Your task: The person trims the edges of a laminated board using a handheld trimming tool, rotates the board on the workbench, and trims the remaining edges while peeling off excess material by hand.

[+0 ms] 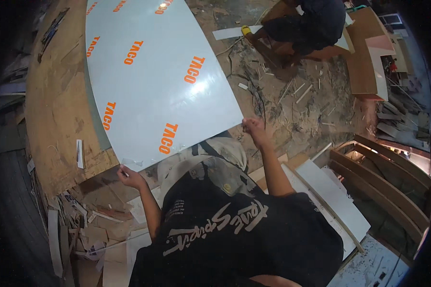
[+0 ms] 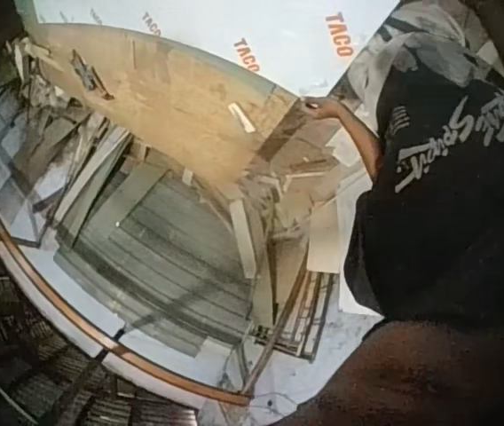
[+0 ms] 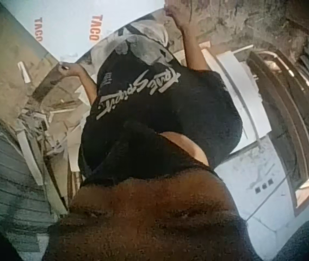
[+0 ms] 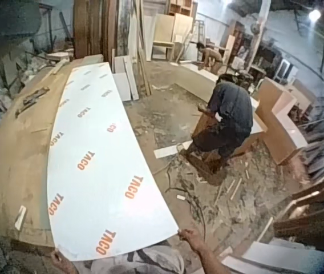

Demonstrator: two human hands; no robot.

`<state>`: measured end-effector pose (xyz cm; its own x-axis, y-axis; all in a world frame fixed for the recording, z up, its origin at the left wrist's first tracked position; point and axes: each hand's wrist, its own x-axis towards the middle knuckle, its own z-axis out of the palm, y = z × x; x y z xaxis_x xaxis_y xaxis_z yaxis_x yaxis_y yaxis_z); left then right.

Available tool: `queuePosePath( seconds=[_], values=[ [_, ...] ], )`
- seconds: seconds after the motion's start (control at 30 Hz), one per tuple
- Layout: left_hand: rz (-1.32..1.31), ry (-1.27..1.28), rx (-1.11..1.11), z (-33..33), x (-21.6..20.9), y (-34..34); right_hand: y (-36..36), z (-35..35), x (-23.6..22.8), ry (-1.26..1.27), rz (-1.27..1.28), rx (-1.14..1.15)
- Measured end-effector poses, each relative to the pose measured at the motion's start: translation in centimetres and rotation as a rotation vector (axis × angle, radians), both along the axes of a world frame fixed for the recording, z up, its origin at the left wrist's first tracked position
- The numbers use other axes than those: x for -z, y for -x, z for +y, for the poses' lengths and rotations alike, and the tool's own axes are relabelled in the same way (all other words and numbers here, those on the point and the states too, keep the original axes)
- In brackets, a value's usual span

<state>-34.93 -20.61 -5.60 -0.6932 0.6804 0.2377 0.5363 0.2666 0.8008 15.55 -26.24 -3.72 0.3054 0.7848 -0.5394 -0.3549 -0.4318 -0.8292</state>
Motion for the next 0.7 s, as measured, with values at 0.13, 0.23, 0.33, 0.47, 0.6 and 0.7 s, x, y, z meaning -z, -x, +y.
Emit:
queuePosePath(
  seconds=[0.13,0.23,0.33,0.47,0.6,0.7],
  values=[
    [-0.049,-0.019,0.002,0.0,0.9,0.6,1.6,-0.4,0.0,-0.016,-0.058,0.121],
    [0.017,-0.062,0.040,0.3,0.9,0.3,1.9,0.0,0.0,-0.053,-0.091,0.108],
    [-0.057,-0.060,0.002,0.4,0.6,0.1,2.4,0.0,-0.4,-0.033,-0.064,0.158],
    [-0.010,-0.017,-0.004,0.4,0.8,0.4,2.8,0.1,-0.2,-0.023,-0.050,0.177],
    [-0.047,-0.062,0.000,0.6,0.6,-0.2,3.0,0.0,0.4,-0.064,-0.087,0.245],
    [-0.023,-0.070,-0.005,0.2,1.1,0.4,3.3,0.0,0.5,-0.098,-0.067,0.278]
  ],
)
